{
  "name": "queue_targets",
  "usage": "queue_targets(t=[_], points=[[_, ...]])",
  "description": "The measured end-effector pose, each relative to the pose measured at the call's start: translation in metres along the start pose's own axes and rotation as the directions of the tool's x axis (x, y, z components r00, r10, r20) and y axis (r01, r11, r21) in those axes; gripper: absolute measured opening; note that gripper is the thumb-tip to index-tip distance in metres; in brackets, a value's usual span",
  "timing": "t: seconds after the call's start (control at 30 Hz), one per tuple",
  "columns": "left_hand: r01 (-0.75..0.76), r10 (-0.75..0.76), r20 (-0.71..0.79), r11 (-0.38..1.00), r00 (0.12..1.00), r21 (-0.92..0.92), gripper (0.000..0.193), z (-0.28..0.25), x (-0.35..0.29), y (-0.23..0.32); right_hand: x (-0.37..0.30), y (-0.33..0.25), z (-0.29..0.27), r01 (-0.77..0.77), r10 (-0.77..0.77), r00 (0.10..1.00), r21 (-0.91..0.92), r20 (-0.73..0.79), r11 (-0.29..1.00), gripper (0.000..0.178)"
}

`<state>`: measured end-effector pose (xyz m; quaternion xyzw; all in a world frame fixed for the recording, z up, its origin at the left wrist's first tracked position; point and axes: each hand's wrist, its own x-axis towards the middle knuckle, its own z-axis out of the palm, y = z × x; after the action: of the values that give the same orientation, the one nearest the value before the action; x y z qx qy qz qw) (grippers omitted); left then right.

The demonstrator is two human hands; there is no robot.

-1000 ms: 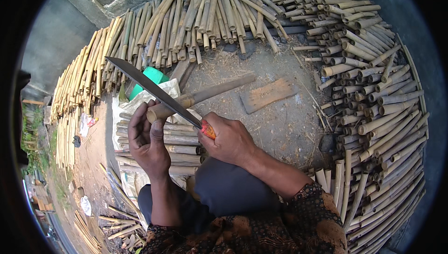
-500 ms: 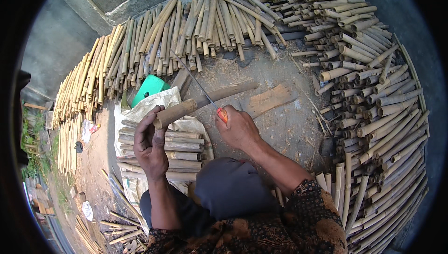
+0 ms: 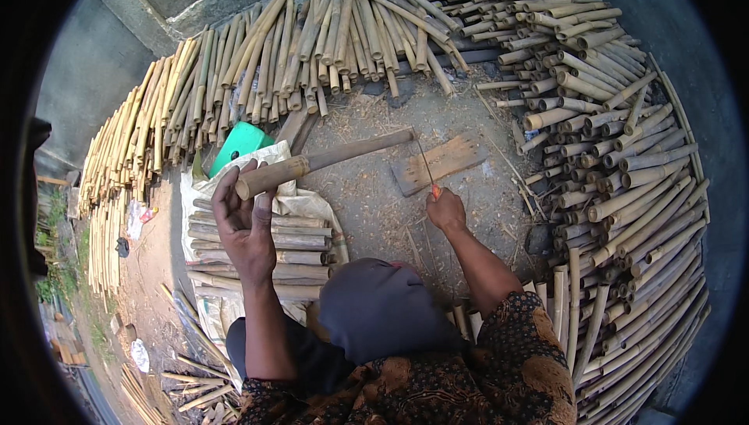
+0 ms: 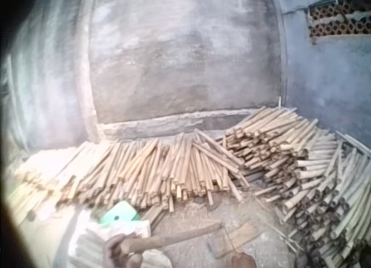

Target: The person sits on the floor and repeatedly picks up bamboo sticks, uses a knife to sharpen one end, and places the finished pieces into a pile. The person also moves a green plastic stool aside to access the workspace.

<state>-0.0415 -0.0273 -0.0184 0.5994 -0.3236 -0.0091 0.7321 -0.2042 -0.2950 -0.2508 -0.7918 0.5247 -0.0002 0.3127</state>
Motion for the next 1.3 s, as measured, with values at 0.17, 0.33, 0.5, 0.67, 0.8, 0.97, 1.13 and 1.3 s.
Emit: queue_targets(t=[0.17,0.33,0.5,0.67,0.8,0.97,1.13,1.3], points=[[0.029,-0.026,-0.254,1.000,0.967,0.006,0.048,-0.029,0.025,0.015,0.007,0.038,0.009,0.056,-0.064,0.997,-0.188,-0.041,0.981,0.069],[-0.053,0.141,-0.362,0.969,0.922,0.242,0.047,-0.114,0.033,0.076,0.008,-0.031,0.009,0.565,-0.597,0.798,-0.239,-0.085,0.789,0.101],[0.062,0.048,-0.548,0.982,0.835,0.180,0.048,-0.193,0.022,0.122,-0.012,-0.088,0.041,0.880,-0.866,0.471,-0.025,0.168,0.474,0.077],[0.163,0.156,-0.744,0.927,0.650,0.337,0.074,-0.248,-0.009,0.117,-0.052,-0.123,0.073,0.850,-0.853,0.397,0.214,0.339,0.481,0.038],[0.315,-0.041,-0.816,0.933,0.577,0.176,0.074,-0.255,-0.045,0.067,-0.069,-0.156,0.098,0.863,-0.876,0.380,0.226,0.298,0.451,0.038],[0.514,-0.337,-0.773,0.858,0.538,-0.015,0.059,-0.242,-0.092,-0.018,-0.049,-0.179,0.151,0.882,-0.811,0.404,0.055,0.423,0.468,0.045],[0.684,-0.475,-0.746,0.728,0.467,-0.035,0.049,-0.256,-0.122,-0.064,-0.022,-0.150,0.167,0.769,-0.719,0.458,0.172,0.523,0.616,0.049],[0.722,-0.537,-0.689,0.692,0.487,-0.029,0.051,-0.279,-0.113,-0.091,0.011,-0.090,0.104,0.609,-0.644,0.742,0.216,0.187,0.763,0.048]])
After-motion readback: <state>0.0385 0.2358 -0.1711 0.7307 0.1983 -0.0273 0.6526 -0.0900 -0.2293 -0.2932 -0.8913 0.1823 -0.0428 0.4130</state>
